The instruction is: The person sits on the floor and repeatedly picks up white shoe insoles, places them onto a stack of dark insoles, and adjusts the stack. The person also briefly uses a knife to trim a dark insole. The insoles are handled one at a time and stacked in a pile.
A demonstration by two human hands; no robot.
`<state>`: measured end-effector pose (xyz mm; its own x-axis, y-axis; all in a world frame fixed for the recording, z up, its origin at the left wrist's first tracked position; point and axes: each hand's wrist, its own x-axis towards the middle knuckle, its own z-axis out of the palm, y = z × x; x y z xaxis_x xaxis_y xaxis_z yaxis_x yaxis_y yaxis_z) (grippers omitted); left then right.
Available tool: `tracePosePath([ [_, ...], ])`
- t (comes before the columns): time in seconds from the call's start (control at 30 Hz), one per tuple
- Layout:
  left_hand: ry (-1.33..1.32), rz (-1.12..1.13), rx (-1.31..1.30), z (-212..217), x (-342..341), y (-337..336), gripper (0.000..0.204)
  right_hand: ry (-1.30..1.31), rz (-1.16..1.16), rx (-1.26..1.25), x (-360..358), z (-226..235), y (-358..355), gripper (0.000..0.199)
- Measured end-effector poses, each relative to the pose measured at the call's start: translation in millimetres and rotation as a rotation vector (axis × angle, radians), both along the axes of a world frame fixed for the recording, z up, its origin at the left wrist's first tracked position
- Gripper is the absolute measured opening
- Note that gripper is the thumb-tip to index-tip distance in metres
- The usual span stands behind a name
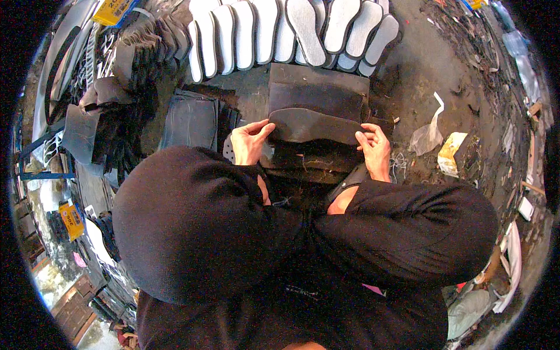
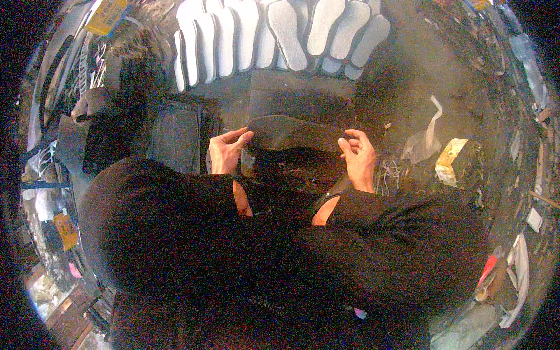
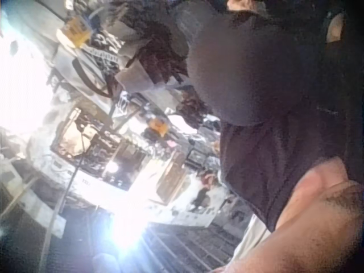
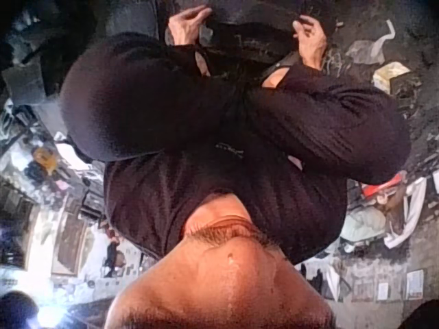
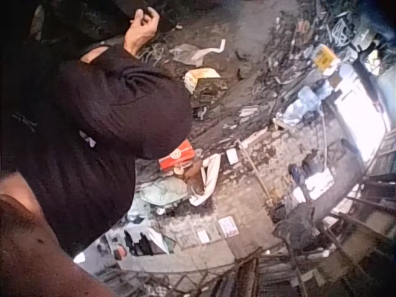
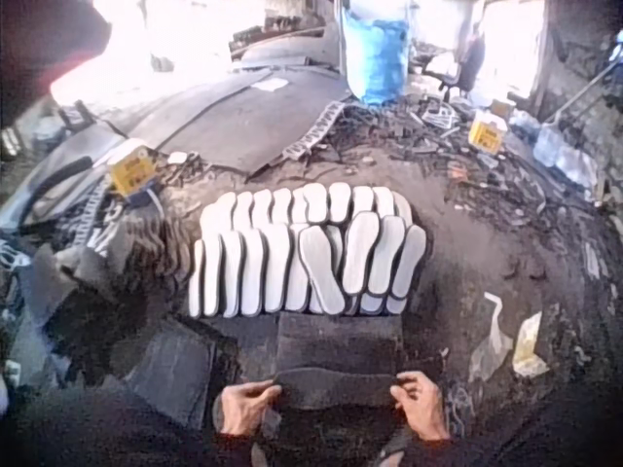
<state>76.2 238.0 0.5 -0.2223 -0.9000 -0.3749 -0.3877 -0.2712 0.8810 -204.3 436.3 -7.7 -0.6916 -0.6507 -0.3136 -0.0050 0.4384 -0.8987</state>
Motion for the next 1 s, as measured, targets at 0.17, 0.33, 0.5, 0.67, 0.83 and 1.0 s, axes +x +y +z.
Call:
tracePosePath([
  [0.17, -0.079, -0.045, -0.045, 3, -10, 6, 0.034, 0.037, -0.014, 0.020, -8, -2, 9, 0.033],
  [0.33, -0.123, -0.015, -0.095, 4, 5, 7, 0.034, 0.051, 0.007, 0.022, 3, -2, -2, 0.034],
  [0.5, -0.140, -0.013, -0.041, 2, 1, 7, 0.034, 0.011, -0.014, 0.026, 2, -3, 3, 0.035],
  [0.67, -0.121, -0.003, -0.054, 4, 0, 8, 0.033, 0.002, -0.016, 0.016, 3, -2, 5, 0.034],
  [0.83, -0.153, -0.010, -0.025, 9, -4, 9, 0.035, -0.025, -0.022, 0.019, 0, -16, 12, 0.035],
  [1.0, -0.208, -0.121, -0.162, -2, -1, 2, 0.030, 0.078, 0.009, 0.079, 4, -13, 6, 0.035],
])
